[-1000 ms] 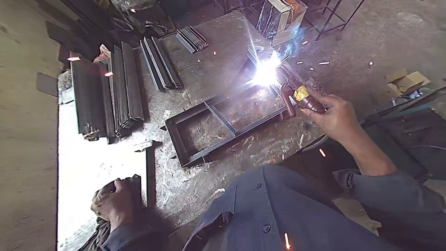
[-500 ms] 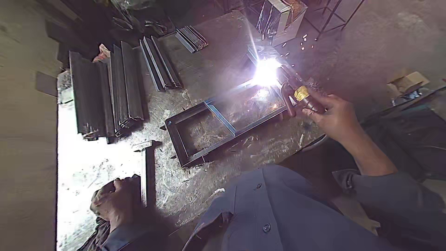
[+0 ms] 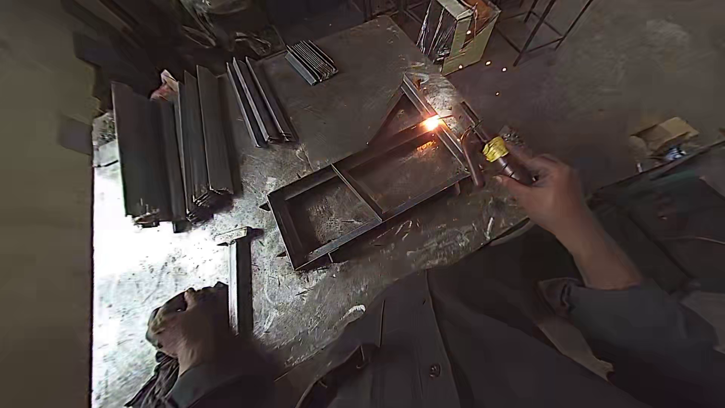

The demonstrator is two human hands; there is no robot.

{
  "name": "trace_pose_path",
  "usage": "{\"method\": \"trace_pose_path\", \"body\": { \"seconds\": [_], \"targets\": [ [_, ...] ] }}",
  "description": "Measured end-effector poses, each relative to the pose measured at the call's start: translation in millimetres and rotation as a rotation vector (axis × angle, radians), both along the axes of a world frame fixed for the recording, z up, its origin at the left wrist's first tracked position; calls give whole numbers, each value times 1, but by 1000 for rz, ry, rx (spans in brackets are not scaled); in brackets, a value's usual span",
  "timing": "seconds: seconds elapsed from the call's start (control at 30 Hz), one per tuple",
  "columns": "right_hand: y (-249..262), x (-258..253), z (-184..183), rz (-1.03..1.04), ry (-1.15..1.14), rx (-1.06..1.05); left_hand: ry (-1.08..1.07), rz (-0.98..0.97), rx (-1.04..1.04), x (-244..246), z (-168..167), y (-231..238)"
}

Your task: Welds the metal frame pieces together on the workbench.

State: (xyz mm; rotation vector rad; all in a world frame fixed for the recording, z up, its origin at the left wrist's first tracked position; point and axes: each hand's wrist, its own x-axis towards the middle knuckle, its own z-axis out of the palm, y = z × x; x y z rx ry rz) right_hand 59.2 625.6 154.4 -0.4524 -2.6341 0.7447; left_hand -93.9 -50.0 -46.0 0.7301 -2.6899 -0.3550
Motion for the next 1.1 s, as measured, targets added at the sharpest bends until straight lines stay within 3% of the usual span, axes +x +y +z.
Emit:
{"method": "trace_pose_path", "body": {
  "seconds": [0.13,1.1],
  "targets": [
    [0,-2,-2,-20,-54,12,-132,14,114,10,44,34],
    [-1,-2,-7,-32,-62,43,-118,7,101,12,49,40]
  ]
}}
